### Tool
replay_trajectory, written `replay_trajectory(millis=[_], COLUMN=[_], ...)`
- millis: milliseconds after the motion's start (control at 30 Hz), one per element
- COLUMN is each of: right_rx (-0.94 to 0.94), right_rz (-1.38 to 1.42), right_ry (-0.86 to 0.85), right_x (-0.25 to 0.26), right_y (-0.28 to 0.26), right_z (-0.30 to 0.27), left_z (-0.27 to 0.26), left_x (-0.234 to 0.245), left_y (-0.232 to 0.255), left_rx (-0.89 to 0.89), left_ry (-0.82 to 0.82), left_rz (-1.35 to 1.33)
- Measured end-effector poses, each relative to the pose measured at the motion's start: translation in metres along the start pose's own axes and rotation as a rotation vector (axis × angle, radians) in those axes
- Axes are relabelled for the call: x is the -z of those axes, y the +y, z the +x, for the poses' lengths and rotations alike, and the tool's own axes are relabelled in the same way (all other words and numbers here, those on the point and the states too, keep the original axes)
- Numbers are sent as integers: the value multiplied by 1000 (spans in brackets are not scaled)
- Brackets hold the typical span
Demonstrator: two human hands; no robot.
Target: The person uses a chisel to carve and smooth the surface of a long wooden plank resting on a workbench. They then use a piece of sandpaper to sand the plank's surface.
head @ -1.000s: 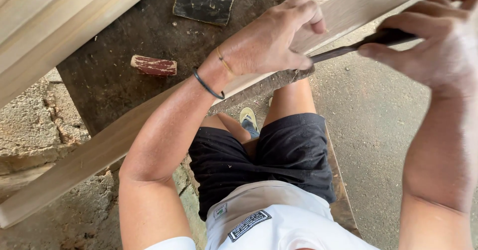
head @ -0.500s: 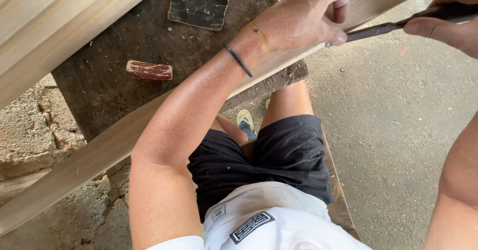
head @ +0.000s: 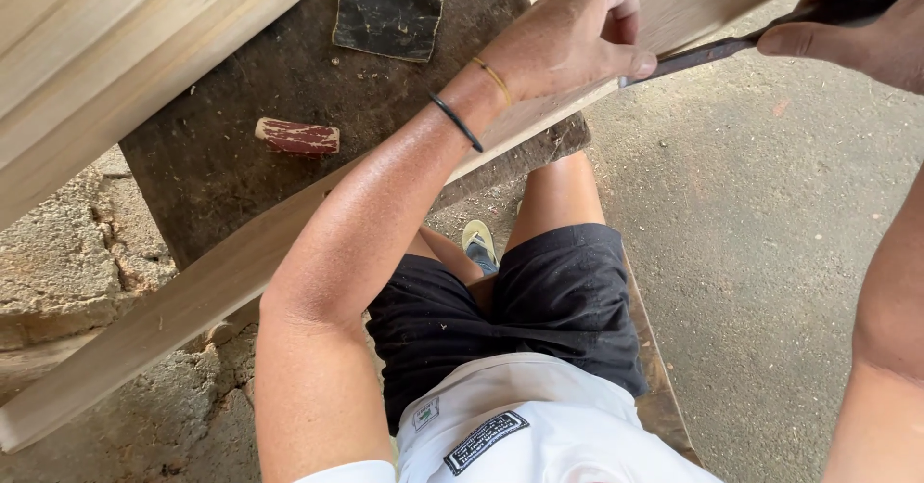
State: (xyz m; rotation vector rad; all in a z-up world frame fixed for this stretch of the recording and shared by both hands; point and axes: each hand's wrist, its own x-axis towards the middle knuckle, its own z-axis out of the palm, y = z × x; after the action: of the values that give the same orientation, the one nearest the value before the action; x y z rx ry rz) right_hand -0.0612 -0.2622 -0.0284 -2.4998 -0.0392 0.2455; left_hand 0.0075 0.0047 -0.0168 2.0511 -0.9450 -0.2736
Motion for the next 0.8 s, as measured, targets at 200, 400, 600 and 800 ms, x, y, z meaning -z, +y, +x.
replay_trajectory(millis=[200,400,600,800], right_rx=[-45,483,450,375], right_rz=[14,-178,-85,-5], right_ry=[-35,129,78,22], right_x=[-1,-10,-29,-41], right_y=[5,-36,-67,-107], right_z=[5,-3,26,46], left_z=[5,-33,-82,-110], left_x=[-5,22,13,8], left_y=[-3,25,-1,10], left_rx=[53,3,-114,11], left_ry=[-12,-121,48,124], left_rz=[21,11,300,628])
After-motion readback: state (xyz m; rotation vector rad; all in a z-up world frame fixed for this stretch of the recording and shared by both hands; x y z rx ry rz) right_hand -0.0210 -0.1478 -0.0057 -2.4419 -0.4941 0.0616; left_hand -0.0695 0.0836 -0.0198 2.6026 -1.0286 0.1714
